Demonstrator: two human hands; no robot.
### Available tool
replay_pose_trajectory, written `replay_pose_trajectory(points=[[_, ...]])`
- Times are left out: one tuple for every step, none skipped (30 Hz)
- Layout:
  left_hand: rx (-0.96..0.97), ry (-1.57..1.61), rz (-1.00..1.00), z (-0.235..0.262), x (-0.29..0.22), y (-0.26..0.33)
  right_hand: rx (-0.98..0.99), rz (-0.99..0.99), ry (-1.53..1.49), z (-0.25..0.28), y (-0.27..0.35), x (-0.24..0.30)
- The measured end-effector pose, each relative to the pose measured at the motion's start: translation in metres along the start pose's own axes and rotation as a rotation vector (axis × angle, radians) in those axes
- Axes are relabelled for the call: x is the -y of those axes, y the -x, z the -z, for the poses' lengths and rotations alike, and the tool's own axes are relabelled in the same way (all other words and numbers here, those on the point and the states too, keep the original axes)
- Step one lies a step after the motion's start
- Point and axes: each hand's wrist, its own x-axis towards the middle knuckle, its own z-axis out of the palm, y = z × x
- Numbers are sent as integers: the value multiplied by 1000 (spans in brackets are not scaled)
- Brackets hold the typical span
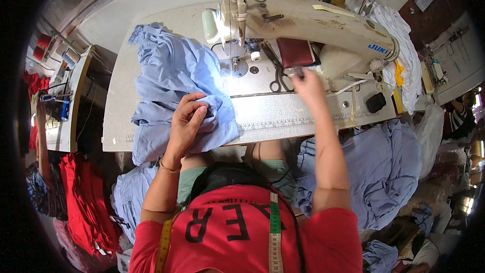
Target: The person trims loose threads from a light blue shirt using scissors. They repeatedly pick up the shirt, locate threads, cut them, and place the shirt back on the table.
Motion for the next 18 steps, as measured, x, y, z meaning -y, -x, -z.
replay_pose_trajectory(points=[[-15,22,2,-2,1,1,-51,-31,82,12,-9,-19],[-34,43,6,-4,2,2,-52,-41,156,21,-17,-34],[-35,-7,-36,-4,-1,3,-49,-52,228,25,-21,-41],[-35,-58,-77,-6,-8,4,-53,-60,284,27,-20,-46],[-39,-115,-118,-6,-15,4,-56,-62,334,28,-19,-44],[-61,-65,-81,-6,-22,8,-58,-55,381,26,-19,-40],[-119,-57,-105,-2,-19,11,-78,6,420,25,-15,-33],[-179,-53,-130,4,-13,15,-97,69,452,24,-9,-26],[-234,-45,-157,9,-10,18,-122,129,487,25,-1,-17],[-314,-81,-195,16,-11,21,-19,147,262,22,8,4],[-319,-34,-163,23,-11,25,84,151,43,14,21,26],[-318,19,-137,29,-9,28,184,298,-13,0,31,33],[-317,72,-111,34,-7,32,283,446,-71,-15,40,39],[-284,-47,-61,37,-6,37,277,480,72,-30,48,49],[-207,-234,-71,38,-14,37,263,504,223,-43,57,59],[-161,-346,-99,38,-14,38,248,527,373,-53,61,64],[-116,-457,-130,37,-13,38,206,519,426,-61,60,65],[-121,-530,-145,36,-16,40,163,510,480,-69,57,65]])
